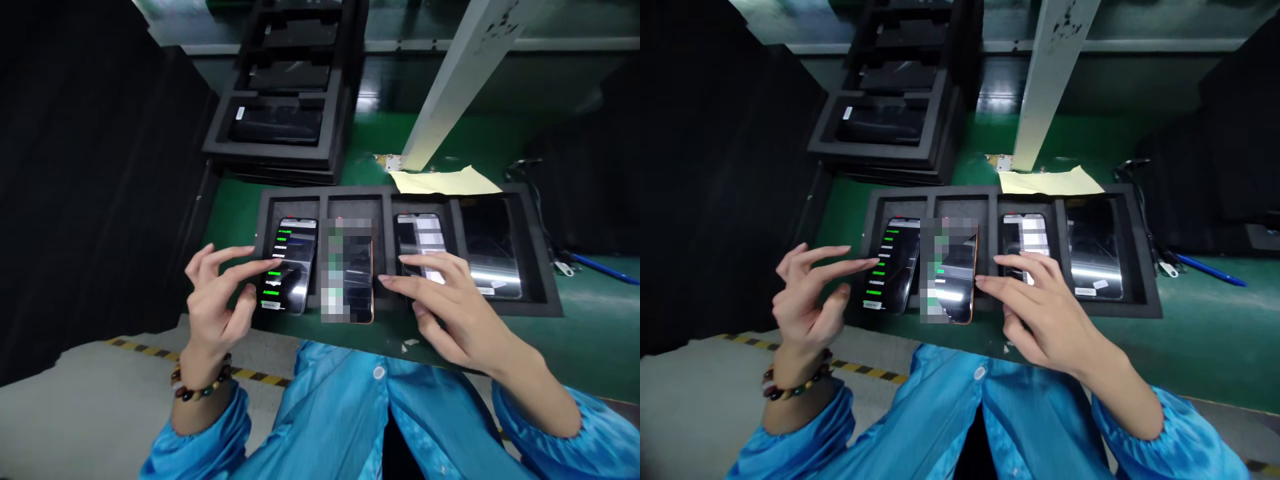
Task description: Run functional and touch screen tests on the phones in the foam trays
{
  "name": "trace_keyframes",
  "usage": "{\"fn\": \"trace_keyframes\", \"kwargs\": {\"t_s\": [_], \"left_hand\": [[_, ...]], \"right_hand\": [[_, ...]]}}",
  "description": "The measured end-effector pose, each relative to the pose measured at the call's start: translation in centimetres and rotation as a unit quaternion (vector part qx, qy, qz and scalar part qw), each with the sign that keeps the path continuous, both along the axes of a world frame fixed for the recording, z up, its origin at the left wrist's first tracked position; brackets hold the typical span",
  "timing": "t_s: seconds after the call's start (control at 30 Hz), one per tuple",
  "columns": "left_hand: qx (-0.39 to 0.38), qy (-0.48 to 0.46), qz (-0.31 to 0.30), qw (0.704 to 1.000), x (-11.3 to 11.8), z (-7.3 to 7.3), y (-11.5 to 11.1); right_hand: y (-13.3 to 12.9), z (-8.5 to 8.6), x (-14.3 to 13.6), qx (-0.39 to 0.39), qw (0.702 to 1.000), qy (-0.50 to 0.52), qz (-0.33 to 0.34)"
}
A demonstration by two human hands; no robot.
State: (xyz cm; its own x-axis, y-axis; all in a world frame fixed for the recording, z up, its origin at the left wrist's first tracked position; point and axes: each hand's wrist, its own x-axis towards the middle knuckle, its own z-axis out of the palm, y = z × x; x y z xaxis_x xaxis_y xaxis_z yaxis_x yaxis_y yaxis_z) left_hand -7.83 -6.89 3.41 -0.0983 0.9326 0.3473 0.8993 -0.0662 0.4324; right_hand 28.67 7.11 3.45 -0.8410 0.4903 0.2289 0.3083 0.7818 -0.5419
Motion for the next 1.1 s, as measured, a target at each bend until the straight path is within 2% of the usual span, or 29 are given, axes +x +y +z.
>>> {"fn": "trace_keyframes", "kwargs": {"t_s": [0.1, 0.2, 0.37, 0.53, 0.6, 0.73, 0.9, 1.0, 1.1], "left_hand": [[-0.001, -0.003, 0.025, 1.000, -0.5, -0.6, -1.5], [-0.005, -0.002, 0.017, 1.000, -0.7, -1.1, -2.3], [-0.024, -0.007, -0.031, 0.999, -0.9, -1.6, -2.5], [-0.009, -0.020, -0.019, 1.000, -1.2, -1.6, -2.1], [-0.009, -0.018, -0.017, 1.000, -1.3, -1.3, -1.4], [-0.045, -0.015, -0.012, 0.999, -1.5, -0.9, 1.3], [-0.075, -0.017, -0.007, 0.997, -2.2, -1.1, 4.6], [-0.065, -0.018, 0.003, 0.998, -2.7, -1.4, 5.0], [-0.026, -0.025, -0.013, 0.999, -3.1, -1.6, 4.0]], "right_hand": [[-0.1, 0.3, -1.5, -0.023, 0.999, -0.021, 0.036], [0.1, 0.2, -1.2, -0.024, 0.999, -0.025, 0.030], [0.4, 0.2, 1.6, -0.009, 0.998, -0.006, -0.066], [0.7, 0.1, 4.2, 0.000, 0.982, -0.015, -0.187], [1.3, 0.1, 4.4, -0.005, 0.978, -0.031, -0.204], [3.6, 0.3, 2.8, -0.014, 0.984, -0.066, -0.167], [5.8, 0.8, -1.1, -0.008, 0.992, -0.091, -0.088], [6.2, 1.3, -3.4, -0.002, 0.994, -0.101, -0.029], [6.4, 1.8, -4.9, -0.003, 0.995, -0.098, 0.007]]}}
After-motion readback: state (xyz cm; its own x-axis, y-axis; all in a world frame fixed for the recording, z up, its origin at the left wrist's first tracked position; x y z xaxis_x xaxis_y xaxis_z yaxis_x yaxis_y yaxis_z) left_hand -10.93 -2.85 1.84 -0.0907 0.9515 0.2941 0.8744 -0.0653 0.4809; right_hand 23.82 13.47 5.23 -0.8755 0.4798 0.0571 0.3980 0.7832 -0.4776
